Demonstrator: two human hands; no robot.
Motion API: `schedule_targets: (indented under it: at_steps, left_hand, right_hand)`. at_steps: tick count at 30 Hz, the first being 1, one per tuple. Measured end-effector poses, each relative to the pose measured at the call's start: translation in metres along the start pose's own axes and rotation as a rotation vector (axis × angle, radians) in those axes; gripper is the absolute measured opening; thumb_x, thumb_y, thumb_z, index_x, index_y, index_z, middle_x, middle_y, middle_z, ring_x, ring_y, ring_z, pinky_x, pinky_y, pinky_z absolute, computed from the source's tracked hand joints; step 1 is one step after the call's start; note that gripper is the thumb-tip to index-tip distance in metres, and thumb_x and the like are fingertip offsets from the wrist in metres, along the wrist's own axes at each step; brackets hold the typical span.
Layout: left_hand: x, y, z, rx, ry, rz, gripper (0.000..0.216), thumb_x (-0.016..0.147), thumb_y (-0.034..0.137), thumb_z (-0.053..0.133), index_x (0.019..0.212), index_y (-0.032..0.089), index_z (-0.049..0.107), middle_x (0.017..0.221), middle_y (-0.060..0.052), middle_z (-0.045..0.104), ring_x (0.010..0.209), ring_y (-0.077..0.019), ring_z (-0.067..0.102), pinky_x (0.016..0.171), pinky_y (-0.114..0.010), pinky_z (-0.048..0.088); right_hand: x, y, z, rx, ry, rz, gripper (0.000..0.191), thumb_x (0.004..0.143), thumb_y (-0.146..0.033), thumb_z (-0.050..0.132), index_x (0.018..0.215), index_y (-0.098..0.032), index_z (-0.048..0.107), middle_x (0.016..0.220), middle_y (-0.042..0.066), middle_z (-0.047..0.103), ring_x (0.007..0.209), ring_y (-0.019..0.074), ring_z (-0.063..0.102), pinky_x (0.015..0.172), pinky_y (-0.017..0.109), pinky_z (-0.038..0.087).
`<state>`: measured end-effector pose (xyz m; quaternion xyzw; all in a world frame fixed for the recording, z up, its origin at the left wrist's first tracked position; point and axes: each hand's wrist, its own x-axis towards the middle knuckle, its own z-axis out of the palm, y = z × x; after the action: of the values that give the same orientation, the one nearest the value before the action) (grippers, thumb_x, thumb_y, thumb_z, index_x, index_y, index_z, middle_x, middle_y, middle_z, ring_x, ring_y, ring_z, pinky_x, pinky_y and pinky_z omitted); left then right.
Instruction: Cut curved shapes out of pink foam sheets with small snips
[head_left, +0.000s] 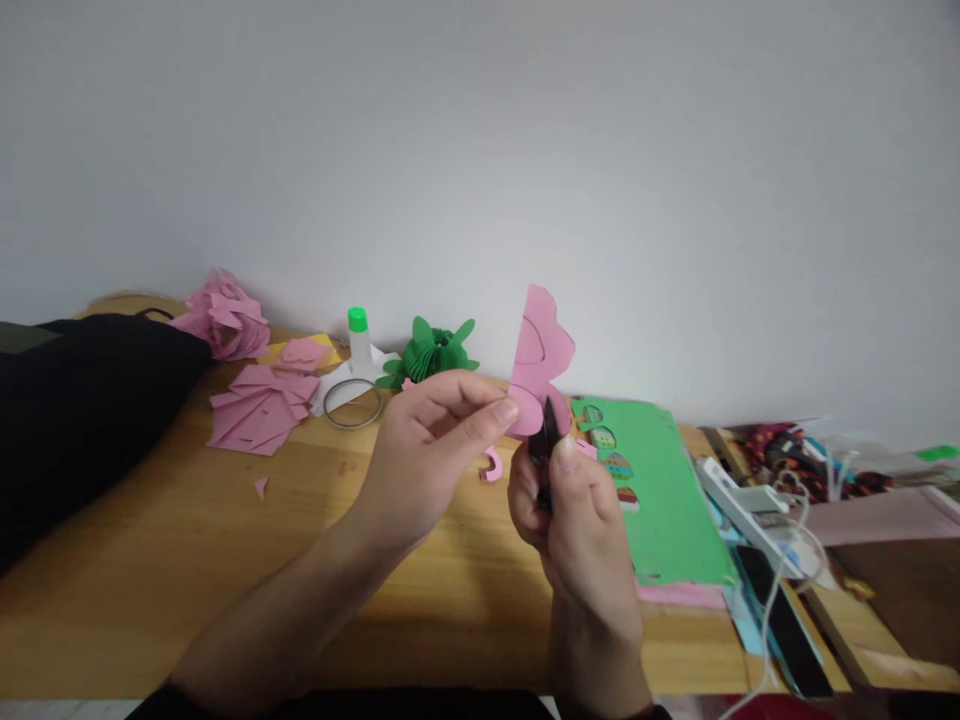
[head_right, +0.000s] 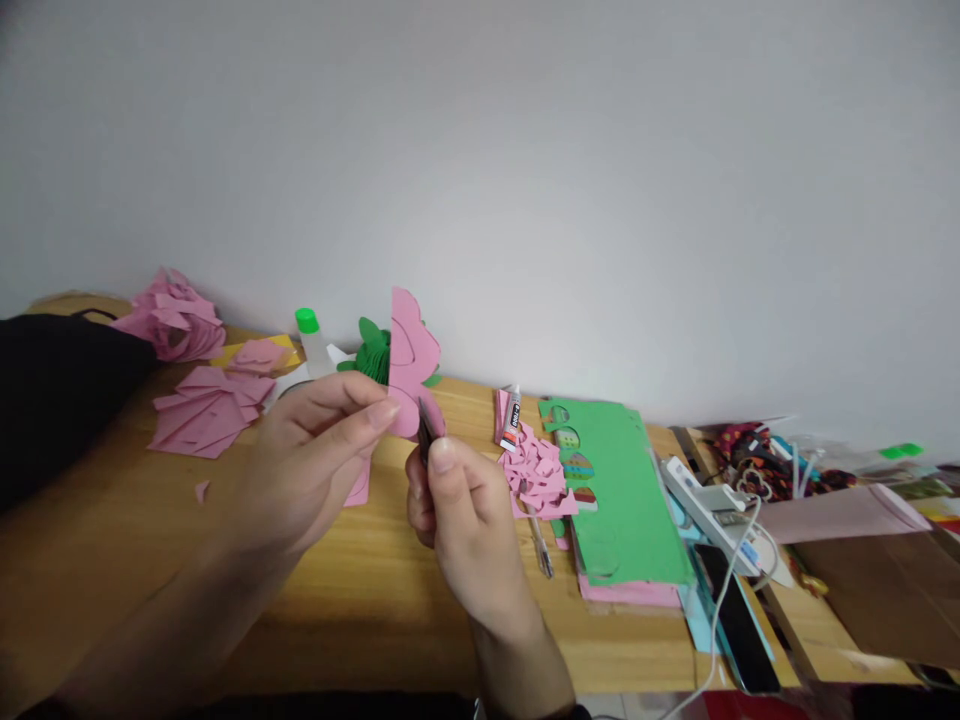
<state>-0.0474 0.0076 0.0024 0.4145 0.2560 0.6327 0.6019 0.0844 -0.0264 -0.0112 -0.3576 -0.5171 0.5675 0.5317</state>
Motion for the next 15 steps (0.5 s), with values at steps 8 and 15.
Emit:
schedule_targets:
  at_steps: [8, 15]
  left_hand:
    - [-0.0022, 0.0042, -0.0004, 0.056, 0.007, 0.019, 0.007, 0.078, 0.019, 0.074, 0.071, 0.019, 0.072, 0.066, 0.002, 0.071, 0.05, -0.0086, 0.059, 0.048, -0.02, 0.051]
    - [-0.0026, 0.0042, -0.0009, 0.069, 0.001, 0.017, 0.007, 0.079, 0.019, 0.073, 0.072, 0.019, 0.072, 0.068, 0.002, 0.072, 0.051, -0.0086, 0.06, 0.05, -0.02, 0.052]
  right_hand:
    - [-0.0016, -0.0007, -0.0005, 0.0, 0.002, 0.004, 0.044, 0.101, -0.049, 0.045, 0.068, -0.019, 0.049, 0.051, -0.007, 0.033, 0.043, 0.0072, 0.021, 0.039, 0.021, 0.019]
    - [-0.0012, -0.003, -0.0001, -0.048, -0.001, 0.01, 0.045, 0.1, -0.051, 0.045, 0.067, -0.02, 0.047, 0.05, -0.008, 0.033, 0.043, 0.0079, 0.021, 0.038, 0.022, 0.021]
